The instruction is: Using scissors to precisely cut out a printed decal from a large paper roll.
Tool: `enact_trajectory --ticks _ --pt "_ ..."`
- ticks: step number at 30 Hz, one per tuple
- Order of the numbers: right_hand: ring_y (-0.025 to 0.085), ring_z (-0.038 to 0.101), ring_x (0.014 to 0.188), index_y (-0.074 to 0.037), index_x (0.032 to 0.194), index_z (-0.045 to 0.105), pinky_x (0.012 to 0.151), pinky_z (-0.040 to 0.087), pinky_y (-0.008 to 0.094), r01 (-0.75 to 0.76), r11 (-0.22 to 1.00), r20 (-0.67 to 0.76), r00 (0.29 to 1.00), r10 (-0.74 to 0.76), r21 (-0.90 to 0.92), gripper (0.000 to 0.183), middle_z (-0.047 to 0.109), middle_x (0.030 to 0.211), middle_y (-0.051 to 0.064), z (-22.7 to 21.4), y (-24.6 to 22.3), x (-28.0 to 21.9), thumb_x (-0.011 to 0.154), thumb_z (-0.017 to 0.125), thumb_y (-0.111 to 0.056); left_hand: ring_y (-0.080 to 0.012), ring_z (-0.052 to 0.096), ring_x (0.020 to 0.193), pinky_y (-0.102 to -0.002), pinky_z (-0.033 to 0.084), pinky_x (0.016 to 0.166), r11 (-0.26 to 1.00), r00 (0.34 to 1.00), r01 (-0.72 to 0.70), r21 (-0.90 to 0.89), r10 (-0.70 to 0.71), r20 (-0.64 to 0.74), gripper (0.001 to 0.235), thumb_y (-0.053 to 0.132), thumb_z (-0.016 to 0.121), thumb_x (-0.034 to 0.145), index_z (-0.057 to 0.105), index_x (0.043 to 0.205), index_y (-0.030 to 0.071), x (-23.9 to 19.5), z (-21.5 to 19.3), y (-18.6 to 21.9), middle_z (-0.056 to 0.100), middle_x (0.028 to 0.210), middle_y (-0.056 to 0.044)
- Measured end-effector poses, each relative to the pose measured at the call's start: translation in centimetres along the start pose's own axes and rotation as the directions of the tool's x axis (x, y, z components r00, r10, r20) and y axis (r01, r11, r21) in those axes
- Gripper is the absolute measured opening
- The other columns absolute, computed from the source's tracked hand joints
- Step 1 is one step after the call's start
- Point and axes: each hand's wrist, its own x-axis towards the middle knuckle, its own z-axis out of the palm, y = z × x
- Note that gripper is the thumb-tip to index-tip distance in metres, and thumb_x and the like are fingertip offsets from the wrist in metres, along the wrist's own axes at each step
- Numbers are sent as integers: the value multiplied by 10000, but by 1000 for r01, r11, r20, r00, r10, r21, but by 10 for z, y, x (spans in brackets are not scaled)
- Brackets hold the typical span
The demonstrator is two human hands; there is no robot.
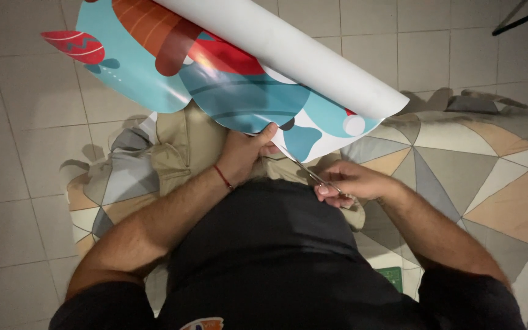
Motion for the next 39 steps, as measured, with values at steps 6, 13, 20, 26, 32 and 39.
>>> enact_trajectory --ticks 6,13,20,26,32,39 --pt "130 546 370 98 911 780 344 427 251 40 999 13 999 -40 12 387 654 566 135 -1 3 2 1065 795 -256 -284 770 740 -510 782 736 1000 1000 4 7 -4 -2 609 305 972 938 590 1164 -112 -1 1 3 621 928 -131" --pt "122 526 372 93 912 782 351 405 250 73 997 -60 996 -71 29 352 635 567 126 6 8 -3 1061 797 -226 -296 764 728 -512 776 747 1000 1000 25 13 -25 -16 591 299 956 940 613 1148 -135 -10 13 17 629 908 -145" --pt "83 496 386 25 867 759 359 383 225 66 998 -81 994 -66 -1 313 616 564 68 11 12 -8 1061 808 -216 -291 770 690 -494 782 708 999 999 44 4 -44 -27 550 256 953 945 627 1152 -136 1 7 2 647 885 -138" --pt "76 466 362 11 782 744 348 383 223 57 997 -97 993 -61 -49 340 586 516 49 9 18 -7 1044 838 -184 -285 768 679 -508 787 690 1000 999 27 -14 -28 -28 563 253 971 926 621 1148 -129 -2 9 7 642 881 -130" --pt "64 459 379 -24 780 740 356 382 207 54 996 -96 994 -61 -69 331 583 523 36 16 10 -10 1042 843 -198 -224 755 606 -365 712 549 995 1000 -3 103 4 -15 508 317 963 951 659 1073 -72 17 -8 -27 678 797 -114" --pt "77 457 372 31 836 777 335 389 226 81 997 -131 988 -82 -18 359 593 523 72 17 11 -1 1042 837 -257 -147 702 504 -269 540 426 983 999 -54 177 54 1 419 355 960 974 712 991 18 31 -24 -50 740 723 -109"
